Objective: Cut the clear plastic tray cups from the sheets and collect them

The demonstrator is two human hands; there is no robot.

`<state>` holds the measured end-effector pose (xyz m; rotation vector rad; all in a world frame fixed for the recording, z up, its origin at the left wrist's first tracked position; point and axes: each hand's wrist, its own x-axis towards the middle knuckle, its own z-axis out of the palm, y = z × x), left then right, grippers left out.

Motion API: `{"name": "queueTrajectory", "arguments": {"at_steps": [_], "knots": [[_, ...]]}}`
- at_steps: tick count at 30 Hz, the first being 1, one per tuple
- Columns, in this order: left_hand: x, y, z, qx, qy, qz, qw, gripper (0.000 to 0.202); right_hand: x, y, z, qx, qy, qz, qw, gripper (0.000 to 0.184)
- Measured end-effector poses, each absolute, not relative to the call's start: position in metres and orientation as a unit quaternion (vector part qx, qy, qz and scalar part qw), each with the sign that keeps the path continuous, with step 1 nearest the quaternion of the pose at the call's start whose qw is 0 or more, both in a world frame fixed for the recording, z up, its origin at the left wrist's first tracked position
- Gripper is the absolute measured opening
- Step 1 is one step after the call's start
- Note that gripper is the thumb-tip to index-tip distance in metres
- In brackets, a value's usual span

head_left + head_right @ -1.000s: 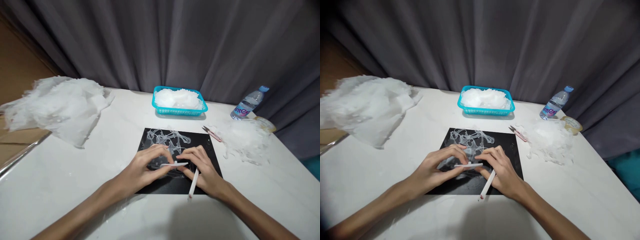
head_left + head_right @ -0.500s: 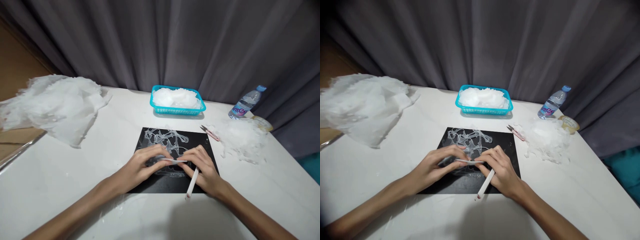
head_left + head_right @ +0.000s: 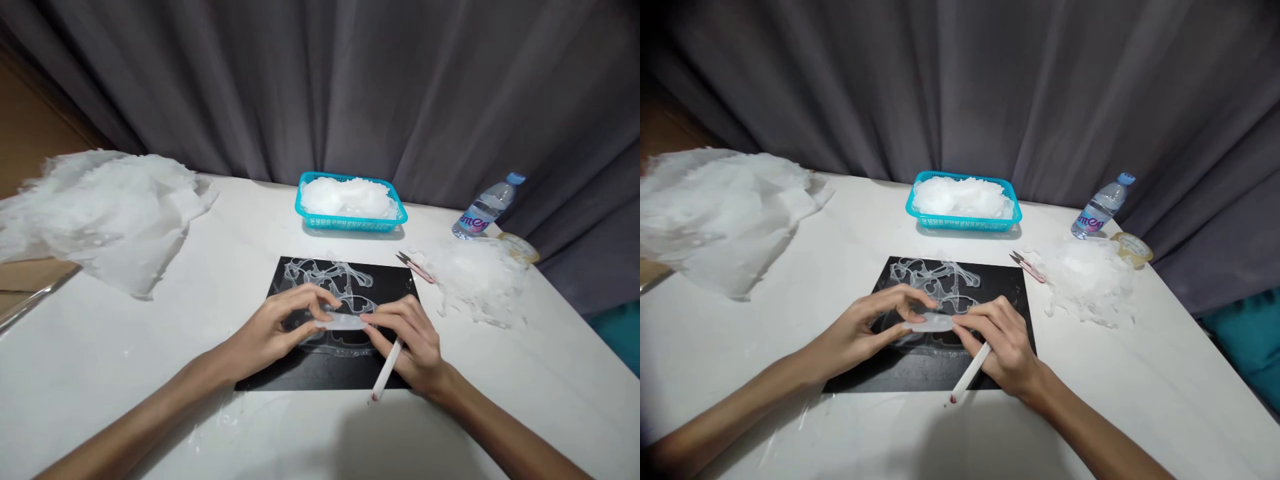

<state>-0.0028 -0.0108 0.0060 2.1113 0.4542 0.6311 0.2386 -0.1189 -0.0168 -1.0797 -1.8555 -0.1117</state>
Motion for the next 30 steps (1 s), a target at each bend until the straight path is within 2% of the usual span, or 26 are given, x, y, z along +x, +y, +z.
{"name": "queueTrajectory", "arguments": {"at_steps": [3,9,11,13,16,18,20,23,26,27,30], "knots": [[-0.004,-0.012,0.007,0.884,0.165,0.254,0.356,0.013,0.240,-0.123,-0.017,-0.424,-0.774,-0.103,0.458,0.038],[-0.003,-0.019,0.005,0.912,0.145,0.275,0.268,0.018,0.245,-0.119,-0.020,-0.440,-0.801,-0.075,0.398,0.027],[-0.002,-0.020,0.004,0.910,0.169,0.261,0.275,0.014,0.244,-0.117,-0.021,-0.436,-0.796,-0.043,0.418,0.025],[-0.003,-0.019,0.005,0.898,0.221,0.246,0.291,0.002,0.242,-0.116,-0.020,-0.453,-0.765,0.004,0.457,0.019],[-0.009,-0.015,0.009,0.896,0.266,0.203,0.292,0.034,0.241,-0.109,-0.012,-0.533,-0.676,0.087,0.502,0.005],[-0.015,-0.009,0.013,0.915,0.247,0.170,0.269,0.046,0.244,-0.093,-0.002,-0.581,-0.612,0.110,0.525,0.015],[-0.024,-0.002,0.016,0.929,0.228,0.146,0.250,0.045,0.252,-0.063,0.013,-0.596,-0.564,0.065,0.568,0.018],[-0.035,0.010,0.018,0.932,0.212,0.121,0.267,0.039,0.266,0.004,0.040,-0.572,-0.531,-0.106,0.617,0.018],[-0.043,0.020,0.017,0.934,0.190,0.091,0.289,0.038,0.273,0.071,0.058,-0.570,-0.606,-0.207,0.515,0.024],[-0.044,0.021,0.017,0.935,0.187,0.083,0.291,0.041,0.273,0.088,0.060,-0.570,-0.646,-0.203,0.465,0.027],[-0.045,0.022,0.013,0.933,0.190,0.084,0.293,0.049,0.267,0.116,0.055,-0.541,-0.722,-0.169,0.397,0.025]]}}
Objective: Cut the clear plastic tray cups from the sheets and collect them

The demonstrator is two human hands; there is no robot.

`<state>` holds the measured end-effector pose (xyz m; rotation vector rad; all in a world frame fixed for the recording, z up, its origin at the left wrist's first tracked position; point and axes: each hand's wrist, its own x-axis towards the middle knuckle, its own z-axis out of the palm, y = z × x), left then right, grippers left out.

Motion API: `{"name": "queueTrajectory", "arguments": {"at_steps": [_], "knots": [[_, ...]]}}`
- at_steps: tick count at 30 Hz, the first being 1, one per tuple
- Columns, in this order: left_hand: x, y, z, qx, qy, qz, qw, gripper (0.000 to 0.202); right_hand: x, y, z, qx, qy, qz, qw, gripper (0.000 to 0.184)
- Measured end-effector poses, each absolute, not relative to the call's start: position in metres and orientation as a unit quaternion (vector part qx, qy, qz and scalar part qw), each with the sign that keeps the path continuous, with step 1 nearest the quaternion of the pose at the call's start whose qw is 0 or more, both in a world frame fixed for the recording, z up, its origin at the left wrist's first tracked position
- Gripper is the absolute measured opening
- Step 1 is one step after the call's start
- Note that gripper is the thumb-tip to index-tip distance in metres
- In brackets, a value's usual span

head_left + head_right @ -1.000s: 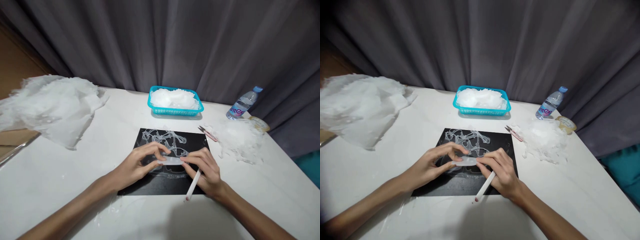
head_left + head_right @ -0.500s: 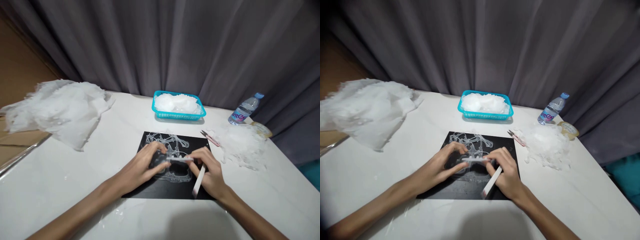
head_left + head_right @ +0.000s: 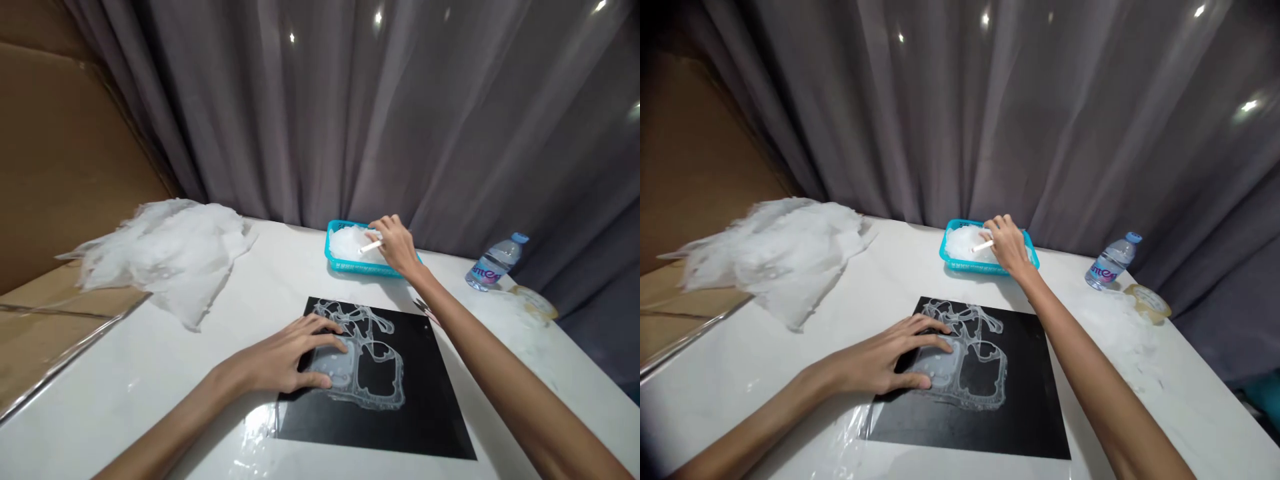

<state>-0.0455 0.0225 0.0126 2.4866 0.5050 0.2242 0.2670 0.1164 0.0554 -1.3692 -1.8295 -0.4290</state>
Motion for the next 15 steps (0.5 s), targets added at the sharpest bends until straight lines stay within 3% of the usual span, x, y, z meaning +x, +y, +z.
{"name": "queueTrajectory", "arguments": {"at_steps": [4,7,9,12,15], "knots": [[-0.042,0.016,0.006,0.930,0.195,0.113,0.291,0.052,0.251,0.095,0.042,-0.533,-0.729,-0.152,0.401,0.035],[-0.038,0.011,0.002,0.927,0.204,0.130,0.285,0.052,0.234,0.041,0.036,-0.532,-0.696,-0.097,0.472,0.044],[-0.036,0.009,0.000,0.927,0.204,0.134,0.285,0.053,0.223,-0.003,0.032,-0.517,-0.692,0.031,0.503,0.050],[-0.035,0.011,-0.002,0.927,0.194,0.125,0.297,0.054,0.212,-0.058,0.019,-0.454,-0.727,0.275,0.435,0.068],[-0.037,0.015,-0.001,0.924,0.186,0.114,0.314,0.059,0.209,-0.082,0.001,-0.434,-0.736,0.371,0.365,0.047]]}}
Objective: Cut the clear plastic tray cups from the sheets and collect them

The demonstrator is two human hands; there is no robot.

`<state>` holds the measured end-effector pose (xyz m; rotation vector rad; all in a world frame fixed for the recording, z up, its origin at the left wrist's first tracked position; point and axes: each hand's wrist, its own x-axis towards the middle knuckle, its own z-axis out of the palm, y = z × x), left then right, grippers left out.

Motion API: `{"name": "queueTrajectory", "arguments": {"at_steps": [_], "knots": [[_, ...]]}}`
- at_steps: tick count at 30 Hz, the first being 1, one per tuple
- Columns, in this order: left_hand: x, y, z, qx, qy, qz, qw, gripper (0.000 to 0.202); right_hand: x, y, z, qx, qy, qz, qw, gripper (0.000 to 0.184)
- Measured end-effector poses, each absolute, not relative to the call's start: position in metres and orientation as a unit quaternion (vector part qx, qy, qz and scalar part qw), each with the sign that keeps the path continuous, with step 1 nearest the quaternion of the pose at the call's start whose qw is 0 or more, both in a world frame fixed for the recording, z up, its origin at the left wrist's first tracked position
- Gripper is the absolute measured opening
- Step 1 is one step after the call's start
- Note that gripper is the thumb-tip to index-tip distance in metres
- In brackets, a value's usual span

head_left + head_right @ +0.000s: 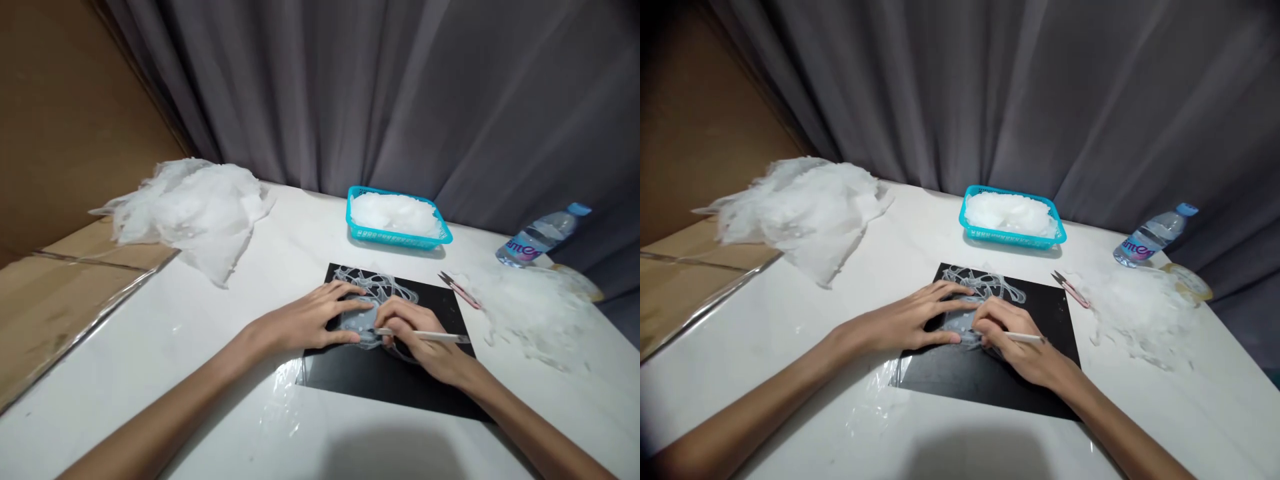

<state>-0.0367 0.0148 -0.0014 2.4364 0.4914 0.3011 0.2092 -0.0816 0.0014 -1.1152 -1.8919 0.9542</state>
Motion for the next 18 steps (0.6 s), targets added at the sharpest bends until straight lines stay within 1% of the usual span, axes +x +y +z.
{"name": "queueTrajectory", "arguments": {"at_steps": [2,5,8,11,18], "knots": [[-0.038,0.017,0.000,0.923,0.184,0.102,0.323,0.062,0.209,-0.083,-0.007,-0.441,-0.738,0.373,0.348,0.029],[-0.039,0.018,0.001,0.923,0.183,0.074,0.330,0.066,0.210,-0.079,-0.013,-0.455,-0.720,0.382,0.359,0.014],[-0.039,0.017,-0.002,0.926,0.182,0.058,0.326,0.068,0.212,-0.078,-0.014,-0.469,-0.703,0.395,0.360,0.009],[-0.039,0.014,-0.006,0.927,0.179,0.063,0.323,0.067,0.213,-0.080,-0.015,-0.451,-0.721,0.390,0.353,0.005],[-0.037,0.013,-0.006,0.914,0.196,0.032,0.353,0.069,0.212,-0.090,-0.024,-0.419,-0.747,0.357,0.374,0.003]]}}
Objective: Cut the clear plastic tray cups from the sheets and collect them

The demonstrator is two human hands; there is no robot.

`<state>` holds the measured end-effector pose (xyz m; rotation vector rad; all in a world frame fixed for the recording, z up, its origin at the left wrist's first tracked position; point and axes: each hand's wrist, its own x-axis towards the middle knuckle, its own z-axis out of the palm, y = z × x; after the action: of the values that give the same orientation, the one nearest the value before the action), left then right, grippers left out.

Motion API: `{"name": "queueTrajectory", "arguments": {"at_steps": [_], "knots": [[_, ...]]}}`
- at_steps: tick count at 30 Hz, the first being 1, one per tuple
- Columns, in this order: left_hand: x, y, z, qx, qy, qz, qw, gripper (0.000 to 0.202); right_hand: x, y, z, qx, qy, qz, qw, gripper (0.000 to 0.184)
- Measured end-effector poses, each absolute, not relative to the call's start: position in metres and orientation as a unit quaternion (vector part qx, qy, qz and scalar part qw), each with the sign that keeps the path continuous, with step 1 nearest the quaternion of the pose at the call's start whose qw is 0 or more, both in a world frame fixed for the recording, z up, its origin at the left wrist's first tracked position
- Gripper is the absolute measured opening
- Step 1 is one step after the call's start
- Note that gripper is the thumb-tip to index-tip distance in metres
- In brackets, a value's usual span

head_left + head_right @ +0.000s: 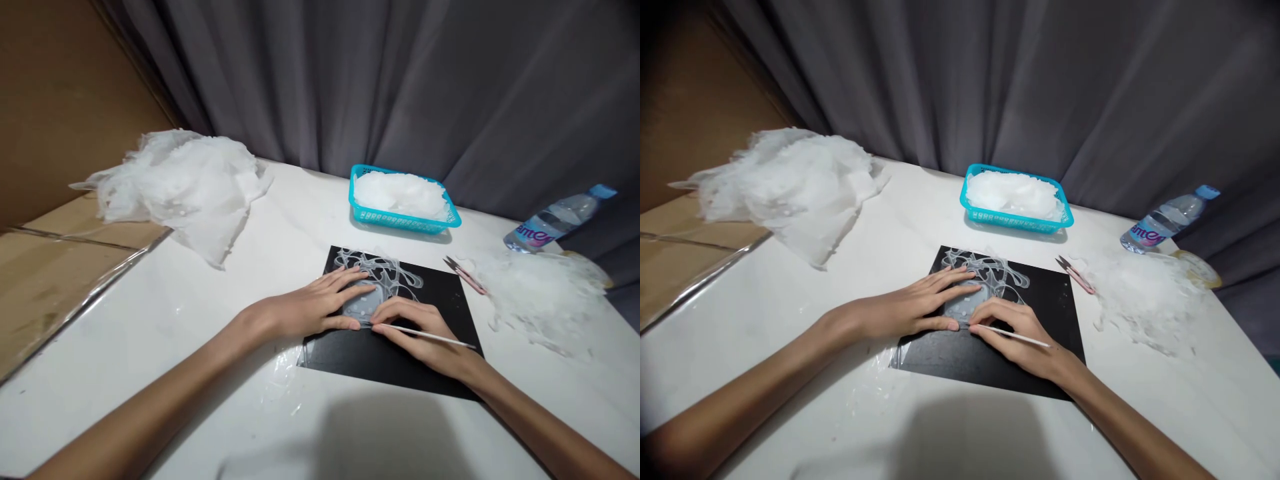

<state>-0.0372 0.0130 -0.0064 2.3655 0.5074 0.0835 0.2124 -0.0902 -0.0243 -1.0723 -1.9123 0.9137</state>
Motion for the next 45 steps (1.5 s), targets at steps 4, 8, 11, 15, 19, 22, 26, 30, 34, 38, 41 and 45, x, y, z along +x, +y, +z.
{"name": "queueTrajectory", "arguments": {"at_steps": [4,8,11,15,19,22,26,30,34,38,41,45], "knots": [[-0.037,0.015,-0.009,0.909,0.197,0.041,0.366,0.069,0.213,-0.091,-0.025,-0.409,-0.755,0.356,0.368,0.005],[-0.036,0.018,-0.012,0.905,0.205,0.039,0.371,0.070,0.214,-0.091,-0.023,-0.401,-0.764,0.356,0.358,0.007],[-0.035,0.018,-0.012,0.905,0.208,0.038,0.369,0.070,0.214,-0.092,-0.022,-0.398,-0.775,0.344,0.350,0.009],[-0.034,0.018,-0.011,0.909,0.208,0.042,0.359,0.069,0.214,-0.093,-0.023,-0.375,-0.805,0.310,0.339,0.013],[-0.034,0.019,-0.013,0.913,0.206,0.036,0.349,0.068,0.210,-0.092,-0.022,-0.341,-0.843,0.248,0.334,0.017],[-0.034,0.020,-0.014,0.914,0.199,0.050,0.350,0.068,0.207,-0.091,-0.018,-0.334,-0.866,0.204,0.311,0.017],[-0.034,0.020,-0.011,0.913,0.204,0.045,0.350,0.069,0.213,-0.090,-0.010,-0.344,-0.889,0.166,0.252,0.017],[-0.033,0.018,-0.007,0.916,0.208,0.025,0.343,0.068,0.226,-0.090,-0.006,-0.351,-0.896,0.187,0.198,0.021],[-0.032,0.017,-0.007,0.913,0.209,0.020,0.348,0.070,0.226,-0.087,-0.009,-0.330,-0.904,0.168,0.214,0.017],[-0.034,0.019,-0.011,0.917,0.195,0.039,0.347,0.070,0.217,-0.084,-0.017,-0.323,-0.907,0.127,0.239,0.015],[-0.035,0.020,-0.015,0.915,0.186,0.056,0.352,0.069,0.214,-0.086,-0.023,-0.321,-0.913,0.083,0.238,0.016],[-0.035,0.020,-0.014,0.909,0.195,0.061,0.362,0.068,0.209,-0.092,-0.023,-0.359,-0.913,-0.002,0.195,0.028]]}}
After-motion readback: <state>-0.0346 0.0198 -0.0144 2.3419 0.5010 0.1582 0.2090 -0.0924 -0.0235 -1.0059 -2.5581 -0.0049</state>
